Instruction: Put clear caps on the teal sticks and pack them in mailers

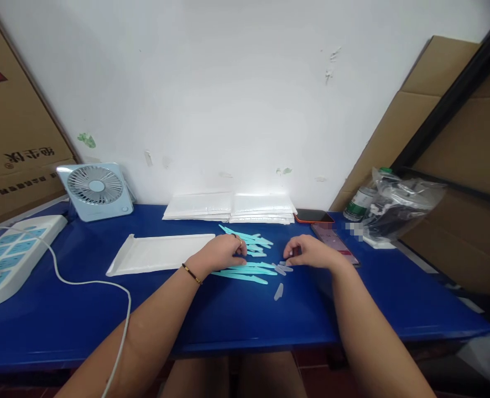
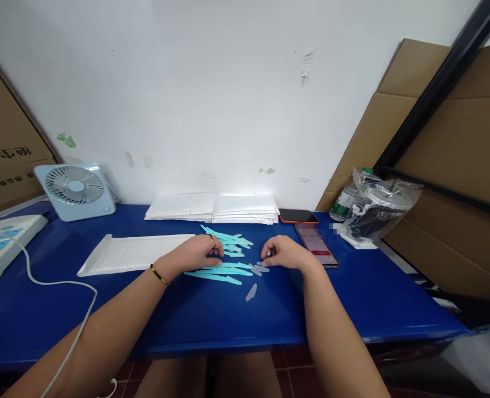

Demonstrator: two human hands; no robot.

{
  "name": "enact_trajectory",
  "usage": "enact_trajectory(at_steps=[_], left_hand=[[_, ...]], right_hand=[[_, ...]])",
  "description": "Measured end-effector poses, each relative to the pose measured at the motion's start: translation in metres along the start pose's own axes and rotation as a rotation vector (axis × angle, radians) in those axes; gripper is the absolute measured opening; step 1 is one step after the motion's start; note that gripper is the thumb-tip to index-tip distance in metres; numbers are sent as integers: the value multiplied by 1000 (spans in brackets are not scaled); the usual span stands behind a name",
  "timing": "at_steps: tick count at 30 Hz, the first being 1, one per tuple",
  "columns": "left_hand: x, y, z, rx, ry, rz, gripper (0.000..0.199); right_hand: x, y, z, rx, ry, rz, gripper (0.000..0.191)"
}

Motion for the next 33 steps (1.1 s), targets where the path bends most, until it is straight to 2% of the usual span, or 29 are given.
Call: enact_trajectory(at_steps=[3, 9, 15, 21, 26, 29, 31, 33], left_hand=[[-1, -4, -2, 88, 68, -31, 12], [2, -1, 0, -16, 199, 43, 9], [10, -3, 3, -69, 178, 14, 11], [7, -14, 10, -60, 128, 2, 9], [0, -5, 5, -123, 71, 18, 17], [-6, -2, -1, -19, 35, -54, 23], [-6, -5, -4, 88, 64, -110, 22], [-5, -8, -5, 140, 103, -140, 19]], right_hand=[[-3, -4, -1, 74, -13, -18, 20], [-3, -9, 8, 10, -74, 36, 19], [11, -17, 15, -30, -7, 104, 23], [25, -22, 19, -74, 19, 79, 20], [20, -11, 11, -101, -13, 54, 25], [16, -7, 1, 27, 9, 40, 30], [14, -8, -4, 138, 27, 18, 29], [12, -9, -5, 171, 24, -20, 24]])
Point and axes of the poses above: each hand's wrist, its own z-axis towards the middle knuckle, its own y-axis out of the back of the hand, x = y × z, the point moved 4 cm from there along z, towards the middle knuckle, and after that the axes turned 14 degrees about -z, right-handed, at the moved point
